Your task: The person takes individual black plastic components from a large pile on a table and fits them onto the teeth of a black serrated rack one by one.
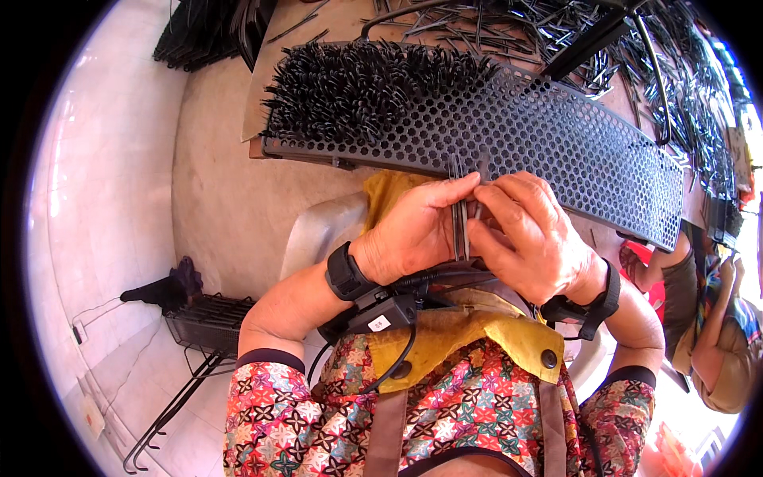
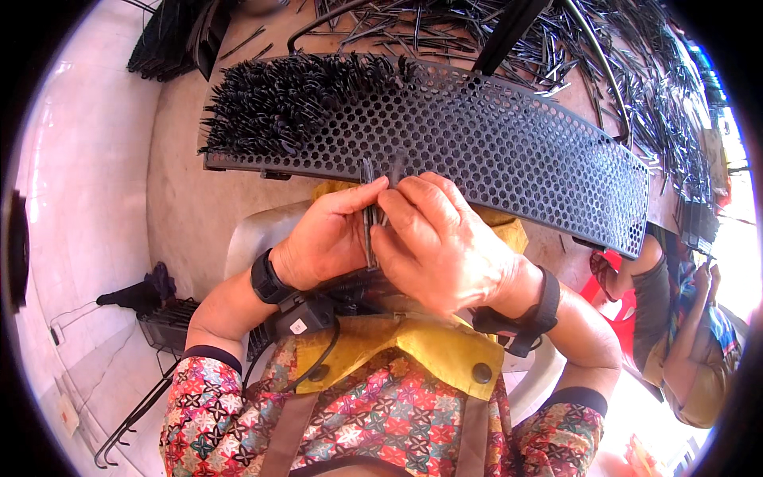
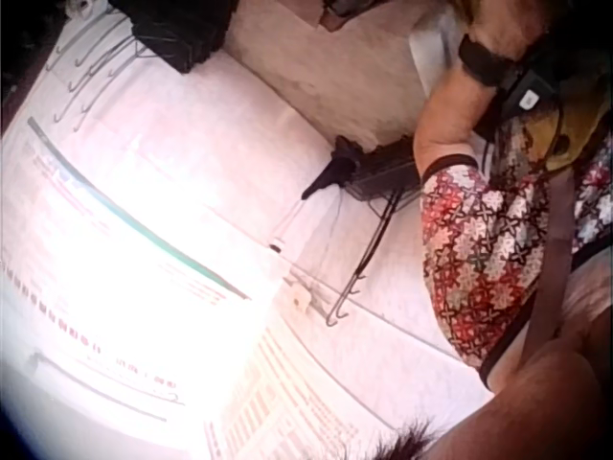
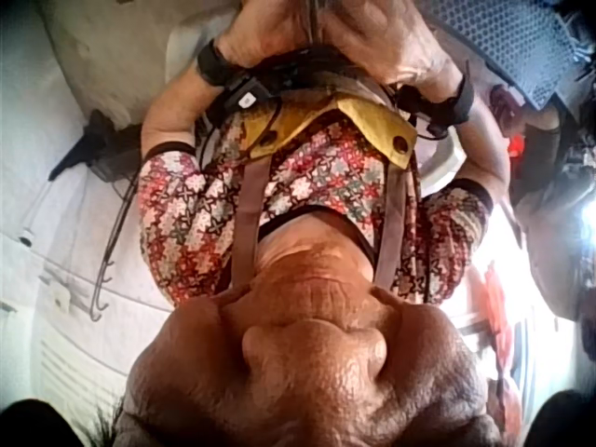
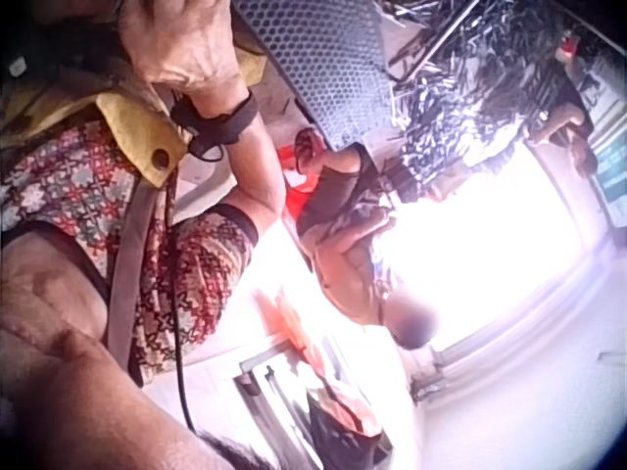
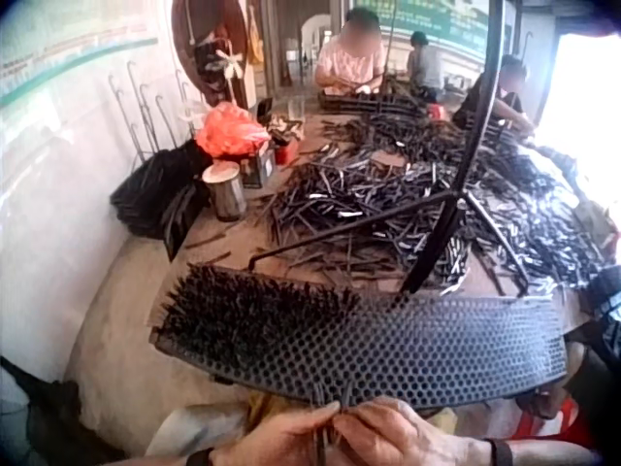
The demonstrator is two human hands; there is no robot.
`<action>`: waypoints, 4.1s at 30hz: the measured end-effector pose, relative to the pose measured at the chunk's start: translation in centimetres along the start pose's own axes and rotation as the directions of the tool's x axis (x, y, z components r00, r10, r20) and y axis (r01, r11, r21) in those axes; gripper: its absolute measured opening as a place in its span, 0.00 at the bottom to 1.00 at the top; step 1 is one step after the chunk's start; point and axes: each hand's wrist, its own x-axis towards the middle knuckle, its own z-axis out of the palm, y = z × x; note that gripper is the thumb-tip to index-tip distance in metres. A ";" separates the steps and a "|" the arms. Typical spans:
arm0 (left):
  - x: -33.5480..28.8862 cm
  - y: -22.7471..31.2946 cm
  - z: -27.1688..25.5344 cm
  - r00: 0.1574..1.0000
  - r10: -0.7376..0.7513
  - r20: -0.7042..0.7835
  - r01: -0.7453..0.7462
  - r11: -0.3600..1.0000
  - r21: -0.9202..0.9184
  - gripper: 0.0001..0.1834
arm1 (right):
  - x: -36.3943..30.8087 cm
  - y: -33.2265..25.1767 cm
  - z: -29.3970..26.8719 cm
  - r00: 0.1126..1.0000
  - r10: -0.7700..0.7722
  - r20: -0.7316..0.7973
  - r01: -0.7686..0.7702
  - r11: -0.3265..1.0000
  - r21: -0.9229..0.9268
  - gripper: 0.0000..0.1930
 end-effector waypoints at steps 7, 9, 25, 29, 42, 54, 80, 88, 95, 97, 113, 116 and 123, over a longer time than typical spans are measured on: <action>-0.7 -1.1 1.3 0.946 0.050 -0.320 -0.012 0.993 0.118 0.20 | 0.6 2.7 0.2 0.645 0.675 -0.359 -0.575 0.738 0.353 0.14; -0.7 -1.9 1.4 0.914 0.185 -0.361 -0.125 0.975 0.183 0.16 | 1.6 4.5 0.2 0.574 0.701 -0.423 -0.548 0.713 0.438 0.13; -0.7 -1.5 1.4 0.958 0.113 -0.264 -0.050 0.971 0.233 0.16 | 4.0 8.1 2.5 0.768 0.389 -0.509 -0.358 0.920 0.162 0.12; -0.6 -1.5 1.1 0.962 0.090 -0.256 -0.029 0.973 0.231 0.17 | 3.7 8.7 2.7 0.853 0.331 -0.404 -0.327 0.942 0.083 0.11; -0.5 -1.1 0.7 0.979 0.127 -0.157 -0.077 0.954 0.290 0.18 | 3.0 4.7 0.7 0.835 0.530 -0.145 -0.494 0.840 0.224 0.14; -0.2 -1.0 1.2 0.987 0.151 -0.052 -0.117 0.905 0.409 0.19 | 2.0 3.6 -1.5 0.462 0.875 0.141 -0.726 0.282 0.628 0.06; -0.6 -0.6 1.5 0.966 0.233 -0.110 -0.151 0.858 0.491 0.18 | 3.3 3.1 0.3 0.705 0.684 0.187 -0.679 0.576 0.455 0.10; -0.7 -1.0 1.7 0.945 0.289 -0.151 -0.159 0.812 0.561 0.20 | 5.2 5.0 -0.2 0.618 0.662 -0.424 -0.569 0.749 0.339 0.09; -0.7 -0.7 1.7 0.956 0.252 -0.152 -0.134 0.832 0.538 0.20 | 6.3 7.6 1.7 0.886 0.021 -0.464 -0.122 0.974 -0.189 0.14; -0.6 -0.7 1.6 0.955 0.255 -0.152 -0.139 0.835 0.532 0.20 | 6.4 7.8 1.8 0.897 -0.022 -0.441 -0.083 0.972 -0.218 0.15; -0.5 -0.7 1.3 0.953 0.256 -0.160 -0.120 0.807 0.578 0.20 | 5.7 7.9 2.3 0.985 0.152 -0.082 -0.169 0.947 -0.272 0.19; -0.4 -0.4 1.2 0.956 0.249 -0.154 -0.113 0.800 0.590 0.20 | 5.4 7.2 1.6 0.973 0.184 -0.139 -0.213 0.946 -0.242 0.17; -0.9 -0.5 2.5 0.961 0.261 -0.092 -0.140 0.747 0.650 0.18 | -0.9 2.7 -2.0 0.950 0.247 -0.192 -0.263 0.963 -0.062 0.17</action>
